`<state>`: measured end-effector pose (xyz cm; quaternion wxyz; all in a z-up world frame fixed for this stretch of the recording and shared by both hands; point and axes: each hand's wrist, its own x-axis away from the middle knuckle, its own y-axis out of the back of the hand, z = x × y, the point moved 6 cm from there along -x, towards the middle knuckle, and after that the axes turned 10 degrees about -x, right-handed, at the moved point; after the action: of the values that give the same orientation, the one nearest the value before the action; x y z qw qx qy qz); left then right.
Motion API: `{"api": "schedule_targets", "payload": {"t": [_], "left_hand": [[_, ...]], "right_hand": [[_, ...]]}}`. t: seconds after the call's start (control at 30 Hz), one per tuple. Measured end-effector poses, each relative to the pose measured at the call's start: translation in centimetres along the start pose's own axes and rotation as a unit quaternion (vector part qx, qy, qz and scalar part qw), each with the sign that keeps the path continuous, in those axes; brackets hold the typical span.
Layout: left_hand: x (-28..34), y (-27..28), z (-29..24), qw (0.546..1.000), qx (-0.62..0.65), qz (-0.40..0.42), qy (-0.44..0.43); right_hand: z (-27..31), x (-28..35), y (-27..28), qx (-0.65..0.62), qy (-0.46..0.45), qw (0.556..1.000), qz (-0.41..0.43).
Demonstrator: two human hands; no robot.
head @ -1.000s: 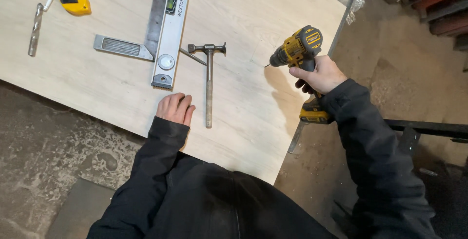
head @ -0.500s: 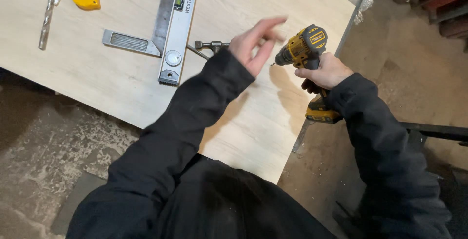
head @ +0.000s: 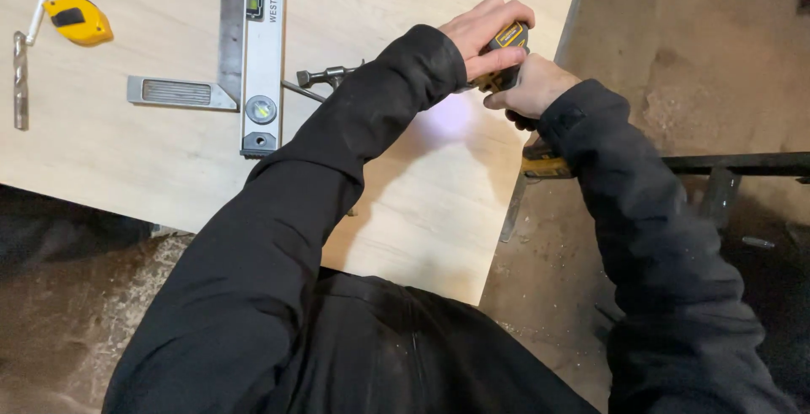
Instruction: The person marks positions on a wooden board, holds a punch against the marks and taps it with a hammer, then uses a cordless drill to bore holes at the marked spots on the board. A level, square, tape measure and drill bit rest on the workbench nearby.
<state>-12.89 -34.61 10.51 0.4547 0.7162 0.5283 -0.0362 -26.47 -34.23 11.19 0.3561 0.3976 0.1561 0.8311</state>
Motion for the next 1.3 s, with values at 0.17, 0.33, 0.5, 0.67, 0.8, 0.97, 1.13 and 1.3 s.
{"api": "schedule_targets", "payload": {"t": [0.17, 0.33, 0.5, 0.67, 0.8, 0.97, 1.13, 1.3], "left_hand": [[0.4, 0.3, -1.0, 1.0, 0.025, 0.007, 0.008], [0.5, 0.8, -1.0, 0.999, 0.036, 0.003, -0.004], [0.8, 0.9, -0.9, 0.999, 0.029, -0.01, -0.014], [0.7, 0.4, -1.0, 0.999, 0.036, -0.006, -0.009], [0.6, 0.2, -1.1, 0.999, 0.042, -0.007, -0.007], [0.7, 0.5, -1.3, 0.998, 0.058, -0.016, -0.014], [0.9, 0.8, -1.5, 0.998, 0.064, -0.016, -0.001], [0.9, 0.8, -1.3, 0.997, 0.069, -0.028, -0.012]], "right_hand": [[0.1, 0.9, -0.4, -0.037, -0.05, 0.998, 0.0], [0.4, 1.0, -0.1, -0.022, -0.055, 0.998, -0.009], [0.3, 0.7, -0.3, -0.012, -0.04, 0.999, -0.002], [0.3, 1.0, -0.5, -0.034, -0.053, 0.998, -0.007], [-0.4, 0.8, -0.5, -0.031, -0.058, 0.998, -0.007], [0.0, 1.1, -0.5, -0.048, -0.056, 0.997, 0.002], [0.1, 0.8, -0.7, -0.057, -0.05, 0.997, 0.009], [-0.3, 0.5, -0.5, -0.044, -0.052, 0.998, 0.007]]}}
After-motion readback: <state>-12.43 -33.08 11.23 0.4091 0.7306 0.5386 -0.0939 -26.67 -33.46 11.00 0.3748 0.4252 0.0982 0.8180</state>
